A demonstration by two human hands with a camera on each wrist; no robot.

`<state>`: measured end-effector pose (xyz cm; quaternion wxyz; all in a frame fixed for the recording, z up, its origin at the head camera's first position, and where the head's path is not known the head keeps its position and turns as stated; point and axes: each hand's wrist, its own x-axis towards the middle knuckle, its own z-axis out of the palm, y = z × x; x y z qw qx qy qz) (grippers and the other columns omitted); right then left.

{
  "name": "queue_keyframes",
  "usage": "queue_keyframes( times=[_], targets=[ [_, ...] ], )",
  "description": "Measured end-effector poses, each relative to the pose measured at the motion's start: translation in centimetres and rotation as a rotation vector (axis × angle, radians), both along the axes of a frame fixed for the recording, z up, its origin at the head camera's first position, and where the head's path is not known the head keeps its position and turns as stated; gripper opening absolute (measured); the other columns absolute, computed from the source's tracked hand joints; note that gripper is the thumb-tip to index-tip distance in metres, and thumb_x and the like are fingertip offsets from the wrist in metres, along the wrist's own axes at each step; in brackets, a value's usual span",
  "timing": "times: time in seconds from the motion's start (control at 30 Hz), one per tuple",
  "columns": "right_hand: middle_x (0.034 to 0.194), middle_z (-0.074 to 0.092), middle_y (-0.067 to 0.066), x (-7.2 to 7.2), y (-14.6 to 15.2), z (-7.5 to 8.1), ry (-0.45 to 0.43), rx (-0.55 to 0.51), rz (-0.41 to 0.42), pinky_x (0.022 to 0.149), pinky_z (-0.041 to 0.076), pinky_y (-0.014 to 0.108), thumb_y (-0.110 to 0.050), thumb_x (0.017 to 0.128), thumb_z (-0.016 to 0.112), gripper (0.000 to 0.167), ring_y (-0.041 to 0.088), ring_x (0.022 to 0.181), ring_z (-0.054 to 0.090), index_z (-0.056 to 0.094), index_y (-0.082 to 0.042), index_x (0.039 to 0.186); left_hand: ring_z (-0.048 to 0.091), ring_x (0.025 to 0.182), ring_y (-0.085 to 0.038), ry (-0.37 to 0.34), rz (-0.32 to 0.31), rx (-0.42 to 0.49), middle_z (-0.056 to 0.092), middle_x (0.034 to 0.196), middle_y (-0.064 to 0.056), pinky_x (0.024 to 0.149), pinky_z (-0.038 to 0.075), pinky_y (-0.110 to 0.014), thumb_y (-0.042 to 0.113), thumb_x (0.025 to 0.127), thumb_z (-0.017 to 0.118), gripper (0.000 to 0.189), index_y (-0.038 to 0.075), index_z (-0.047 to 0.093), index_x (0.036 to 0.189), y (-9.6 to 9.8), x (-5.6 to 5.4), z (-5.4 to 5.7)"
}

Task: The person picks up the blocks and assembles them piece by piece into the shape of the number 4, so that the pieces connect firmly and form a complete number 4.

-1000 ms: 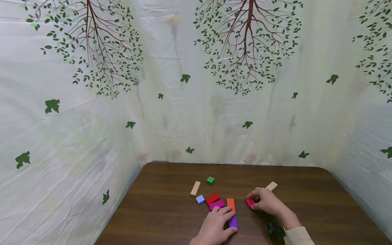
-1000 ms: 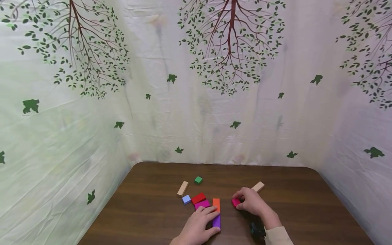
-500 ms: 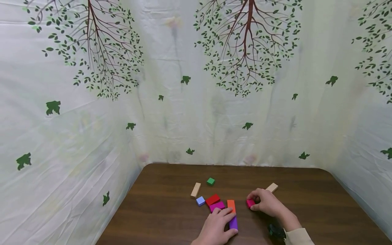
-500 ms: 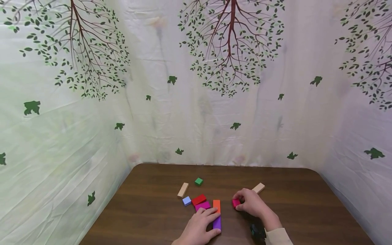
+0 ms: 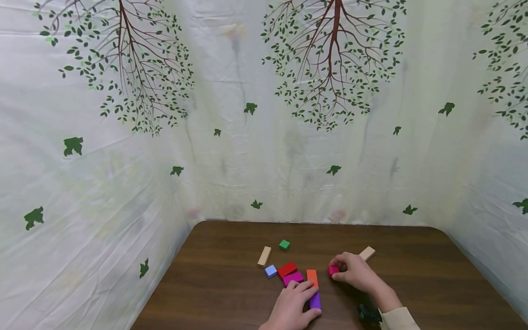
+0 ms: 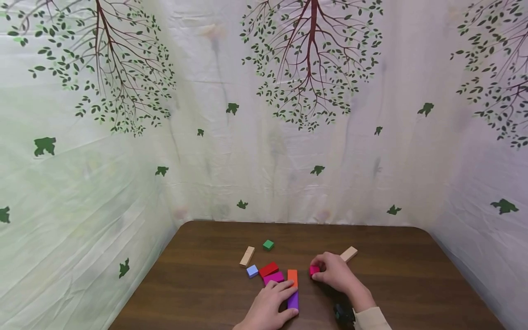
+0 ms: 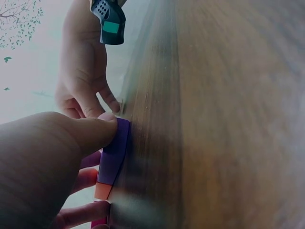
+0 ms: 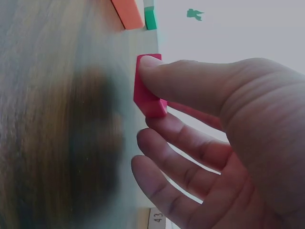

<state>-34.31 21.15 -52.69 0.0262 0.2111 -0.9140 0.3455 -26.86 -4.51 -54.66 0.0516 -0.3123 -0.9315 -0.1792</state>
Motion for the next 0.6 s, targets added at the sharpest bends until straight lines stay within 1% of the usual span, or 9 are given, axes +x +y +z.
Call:
queue_keyframes(
  times=[0.1,0.27,0.47,0.6],
  targets=[
    [0.087,0.061,-0.004,-0.1,-0.2,0.1,0.017,0.000,-0.019,0.067,0.047,0.029,-0.022,0.080,0.086,0.020,0.010,0.076,0.057,0.073,-0.020,0.096,0.050,0.116,-0.016,0.009,0.001,-0.005,0.054,0.144,0.010,0.084,0.047,-0.037,0.053,0.092,0.067,0.054,0.027,0.062,0.140,0.0,0.0,0.0],
    [0.088,0.061,-0.004,-0.5,-0.7,0.1,-0.002,-0.019,-0.022,0.067,0.048,0.029,-0.023,0.082,0.085,0.020,0.010,0.077,0.057,0.073,-0.019,0.098,0.050,0.114,-0.015,0.020,0.008,-0.024,0.054,0.144,0.010,0.085,0.047,-0.037,0.053,0.092,0.067,0.054,0.026,0.062,0.139,0.1,0.0,-0.1],
    [0.090,0.061,-0.005,-1.0,-1.5,0.3,-0.008,-0.029,-0.017,0.067,0.050,0.029,-0.020,0.082,0.085,0.019,0.011,0.080,0.061,0.073,-0.018,0.097,0.050,0.113,-0.014,0.039,0.011,-0.021,0.054,0.144,0.010,0.080,0.045,-0.035,0.052,0.092,0.068,0.053,0.026,0.063,0.138,0.2,0.1,-0.2],
    [0.092,0.063,-0.004,-1.3,-2.2,0.5,-0.008,-0.035,-0.008,0.066,0.051,0.030,-0.018,0.082,0.085,0.019,0.012,0.081,0.061,0.074,-0.017,0.097,0.050,0.113,-0.013,0.027,0.013,-0.013,0.054,0.144,0.011,0.079,0.044,-0.034,0.052,0.092,0.068,0.053,0.027,0.063,0.139,0.2,0.0,-0.2]
  ],
)
